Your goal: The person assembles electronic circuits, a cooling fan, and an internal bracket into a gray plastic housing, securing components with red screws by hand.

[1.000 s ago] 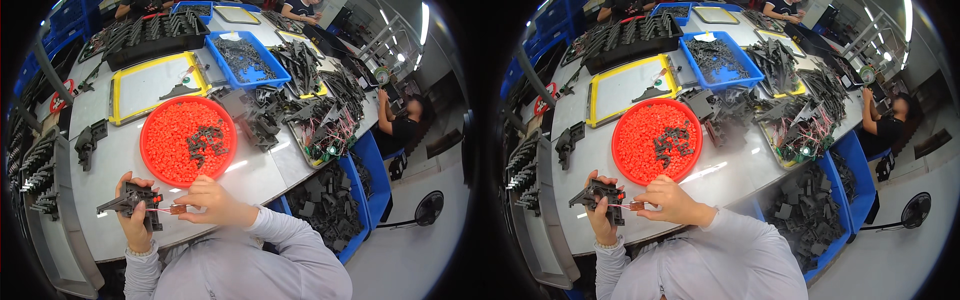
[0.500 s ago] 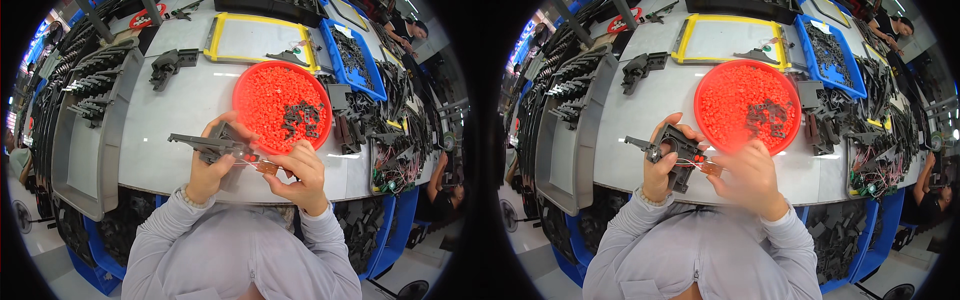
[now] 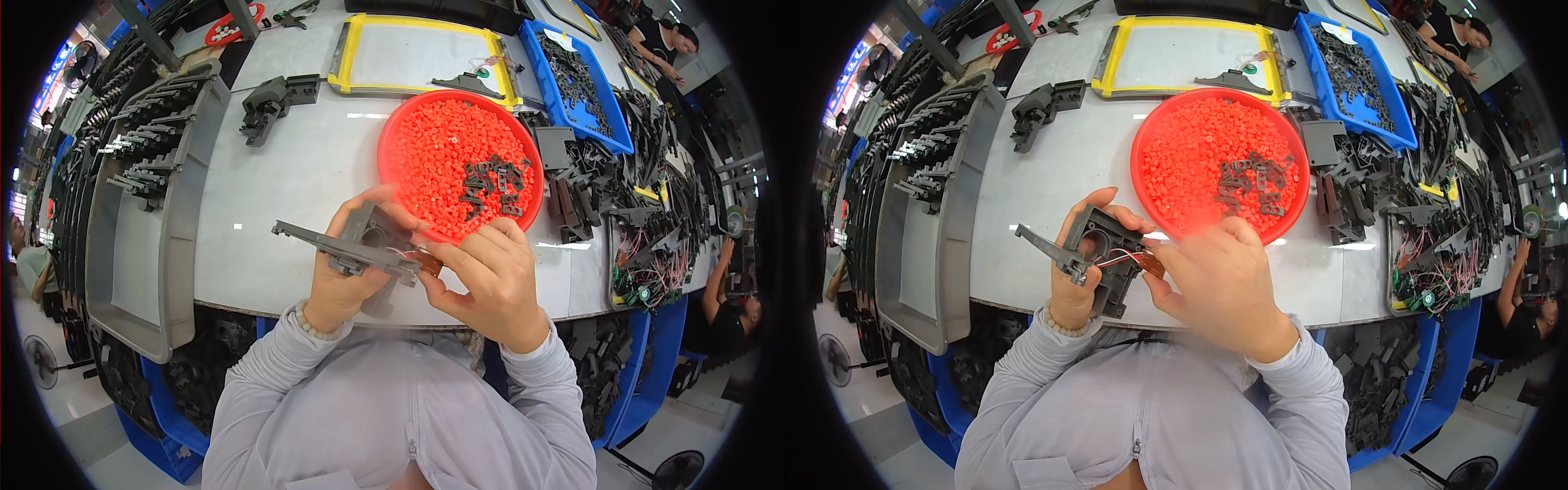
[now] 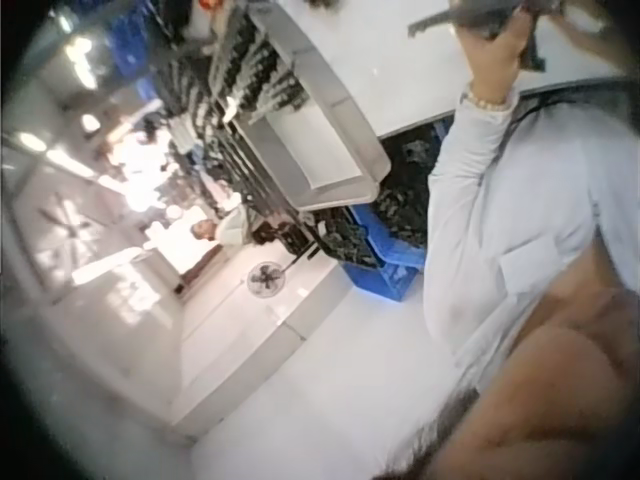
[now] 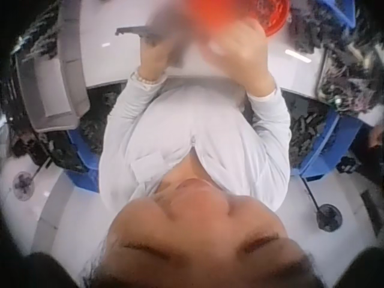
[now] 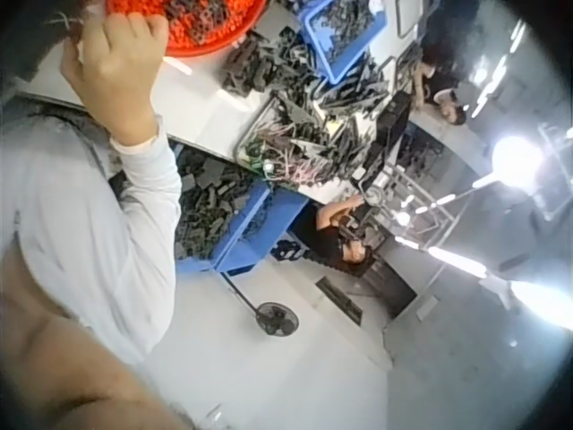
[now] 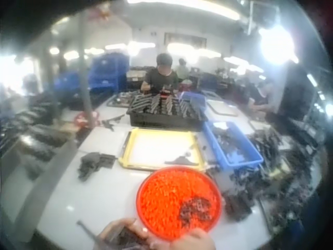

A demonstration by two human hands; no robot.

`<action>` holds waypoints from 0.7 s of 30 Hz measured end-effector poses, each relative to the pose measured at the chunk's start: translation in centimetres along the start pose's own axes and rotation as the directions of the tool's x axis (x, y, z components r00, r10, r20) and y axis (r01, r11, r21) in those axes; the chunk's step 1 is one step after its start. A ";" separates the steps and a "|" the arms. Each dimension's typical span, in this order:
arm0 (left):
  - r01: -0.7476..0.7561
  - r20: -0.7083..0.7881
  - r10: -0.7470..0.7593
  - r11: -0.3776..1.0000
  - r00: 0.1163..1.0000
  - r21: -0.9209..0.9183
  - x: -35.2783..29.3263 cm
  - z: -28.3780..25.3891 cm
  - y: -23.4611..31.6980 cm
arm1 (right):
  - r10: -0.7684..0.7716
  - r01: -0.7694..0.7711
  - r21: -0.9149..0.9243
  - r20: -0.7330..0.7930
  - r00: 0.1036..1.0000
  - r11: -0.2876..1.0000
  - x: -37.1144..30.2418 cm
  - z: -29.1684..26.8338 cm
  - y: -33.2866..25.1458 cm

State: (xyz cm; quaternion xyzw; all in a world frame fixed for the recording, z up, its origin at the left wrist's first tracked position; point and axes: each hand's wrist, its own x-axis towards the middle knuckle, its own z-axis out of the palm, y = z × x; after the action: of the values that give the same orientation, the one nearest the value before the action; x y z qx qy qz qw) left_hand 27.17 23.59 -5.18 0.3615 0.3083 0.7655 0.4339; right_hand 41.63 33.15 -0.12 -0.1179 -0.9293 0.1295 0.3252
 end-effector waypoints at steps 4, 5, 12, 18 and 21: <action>-0.004 0.001 0.004 1.000 1.000 -0.014 0.0 0.3 0.1 | -0.014 0.016 -0.038 0.044 0.999 0.999 0.0 0.1 0.0; 0.024 -0.007 -0.023 0.999 1.000 0.033 0.0 0.3 0.2 | -0.019 0.021 -0.044 0.052 0.998 0.999 0.0 0.1 0.0; 0.003 0.010 -0.004 1.000 1.000 0.020 -0.1 0.3 0.1 | -0.025 0.027 -0.017 0.064 0.998 0.999 0.2 0.1 -0.1; 0.081 -0.040 -0.078 0.994 0.996 0.075 -0.3 0.4 0.3 | -0.029 0.028 0.016 0.093 0.995 0.999 0.1 0.1 0.1; 0.058 -0.034 -0.055 0.996 0.998 0.074 -0.3 0.5 0.4 | -0.018 0.016 0.021 0.066 0.998 1.000 0.1 0.2 0.1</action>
State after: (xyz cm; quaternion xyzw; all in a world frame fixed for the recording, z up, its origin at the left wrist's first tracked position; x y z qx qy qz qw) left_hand 27.51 23.24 -4.71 0.3563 0.3540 0.7464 0.4365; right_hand 41.47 33.21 -0.25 -0.1022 -0.9391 0.1403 0.2967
